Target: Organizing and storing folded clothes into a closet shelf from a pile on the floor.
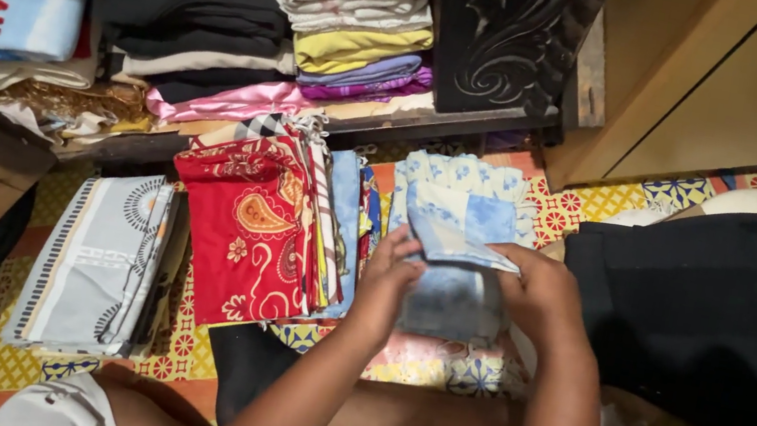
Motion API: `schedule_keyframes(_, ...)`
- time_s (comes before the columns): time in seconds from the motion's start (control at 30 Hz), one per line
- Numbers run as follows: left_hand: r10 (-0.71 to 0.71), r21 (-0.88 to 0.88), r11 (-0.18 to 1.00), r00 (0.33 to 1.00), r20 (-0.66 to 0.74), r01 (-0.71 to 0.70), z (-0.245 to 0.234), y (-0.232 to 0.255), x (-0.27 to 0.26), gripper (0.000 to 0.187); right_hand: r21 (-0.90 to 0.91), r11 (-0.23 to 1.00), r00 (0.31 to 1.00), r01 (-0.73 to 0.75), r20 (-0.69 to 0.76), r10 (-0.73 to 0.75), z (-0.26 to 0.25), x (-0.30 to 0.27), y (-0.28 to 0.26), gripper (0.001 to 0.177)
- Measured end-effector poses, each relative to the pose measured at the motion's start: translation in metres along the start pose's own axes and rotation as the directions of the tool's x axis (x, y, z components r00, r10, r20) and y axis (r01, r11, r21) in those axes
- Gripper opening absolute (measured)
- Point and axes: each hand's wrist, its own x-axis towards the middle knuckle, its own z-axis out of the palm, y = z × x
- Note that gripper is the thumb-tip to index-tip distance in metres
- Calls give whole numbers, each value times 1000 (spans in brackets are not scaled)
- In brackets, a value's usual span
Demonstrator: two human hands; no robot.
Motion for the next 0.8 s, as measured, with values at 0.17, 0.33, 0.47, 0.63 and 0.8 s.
schedule_keyframes(0.17,192,457,869,981,36,-187,-9,5,7,90,198,964,983,175,-98,-158,7,0,16,34)
schedule_keyframes(0.33,325,619,706,934,149,-345,-9,16,7,82,460,835,953,301,-125,-275,-6,-3,25,27)
schedule_keyframes(0.47,400,643,558,849,346,-525,-17,11,20,68,586,772,958,246,-27,-285,-10,-10,43,20)
schedule_keyframes(0.63,356,562,545,779,517,-622,-12,30,10,60,673,726,962,140,82,-262,-18,-20,40,20)
schedule_keyframes(0.8,311,383,733,778,546,-562,-4,22,6,42,836,529,958,144,17,-287,-7,-14,65,19)
